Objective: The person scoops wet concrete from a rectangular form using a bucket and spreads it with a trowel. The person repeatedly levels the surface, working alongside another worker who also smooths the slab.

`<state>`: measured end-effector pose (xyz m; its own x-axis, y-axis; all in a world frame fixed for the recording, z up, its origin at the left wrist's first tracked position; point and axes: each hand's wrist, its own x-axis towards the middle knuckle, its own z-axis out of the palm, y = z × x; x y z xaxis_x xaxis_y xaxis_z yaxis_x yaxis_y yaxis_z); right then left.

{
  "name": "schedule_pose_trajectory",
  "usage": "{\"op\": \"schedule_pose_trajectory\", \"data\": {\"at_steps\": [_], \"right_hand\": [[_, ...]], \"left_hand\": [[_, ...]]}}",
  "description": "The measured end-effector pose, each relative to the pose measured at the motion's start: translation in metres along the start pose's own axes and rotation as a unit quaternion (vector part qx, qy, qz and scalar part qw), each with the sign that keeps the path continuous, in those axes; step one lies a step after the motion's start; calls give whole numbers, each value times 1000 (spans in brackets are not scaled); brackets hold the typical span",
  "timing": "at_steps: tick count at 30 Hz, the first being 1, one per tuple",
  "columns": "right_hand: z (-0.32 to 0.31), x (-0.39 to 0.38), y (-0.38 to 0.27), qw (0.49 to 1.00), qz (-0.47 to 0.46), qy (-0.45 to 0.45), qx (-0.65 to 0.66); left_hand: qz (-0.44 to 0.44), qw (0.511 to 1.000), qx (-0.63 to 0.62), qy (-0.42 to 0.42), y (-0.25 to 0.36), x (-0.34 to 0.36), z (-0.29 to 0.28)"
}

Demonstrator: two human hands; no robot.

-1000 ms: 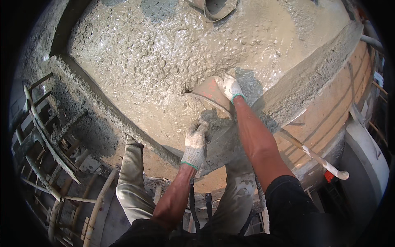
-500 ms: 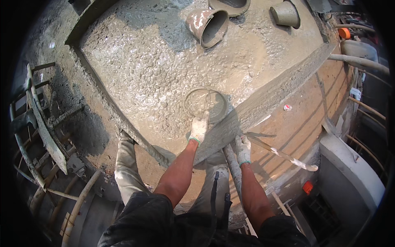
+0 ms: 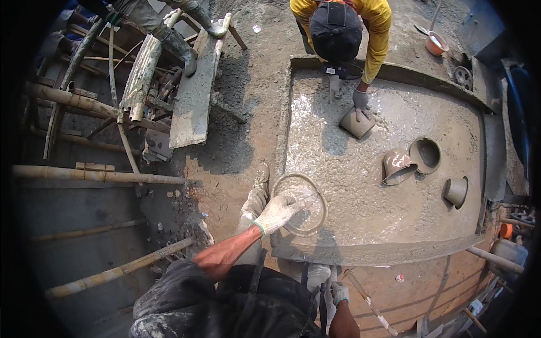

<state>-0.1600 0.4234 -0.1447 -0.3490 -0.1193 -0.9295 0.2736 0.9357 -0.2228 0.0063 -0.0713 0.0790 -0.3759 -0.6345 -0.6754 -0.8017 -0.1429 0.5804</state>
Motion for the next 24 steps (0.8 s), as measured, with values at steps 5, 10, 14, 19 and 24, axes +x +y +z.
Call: {"op": "schedule_pose_trajectory", "data": {"at_steps": [5,10,14,19,24], "right_hand": [[-12,29,-99,987,-148,6,-57],[-9,21,-186,968,-244,28,42],[-11,-17,-184,973,-219,64,18],[-32,-72,-126,997,-58,52,-12],[-47,-50,-105,988,68,60,-122]], "left_hand": [[9,980,-15,199,-3,-56,-162],[7,938,2,348,-50,-37,-299],[11,915,-21,403,-102,9,-398],[-38,922,20,384,-194,89,-471],[-232,755,225,570,-202,106,-492]]}}
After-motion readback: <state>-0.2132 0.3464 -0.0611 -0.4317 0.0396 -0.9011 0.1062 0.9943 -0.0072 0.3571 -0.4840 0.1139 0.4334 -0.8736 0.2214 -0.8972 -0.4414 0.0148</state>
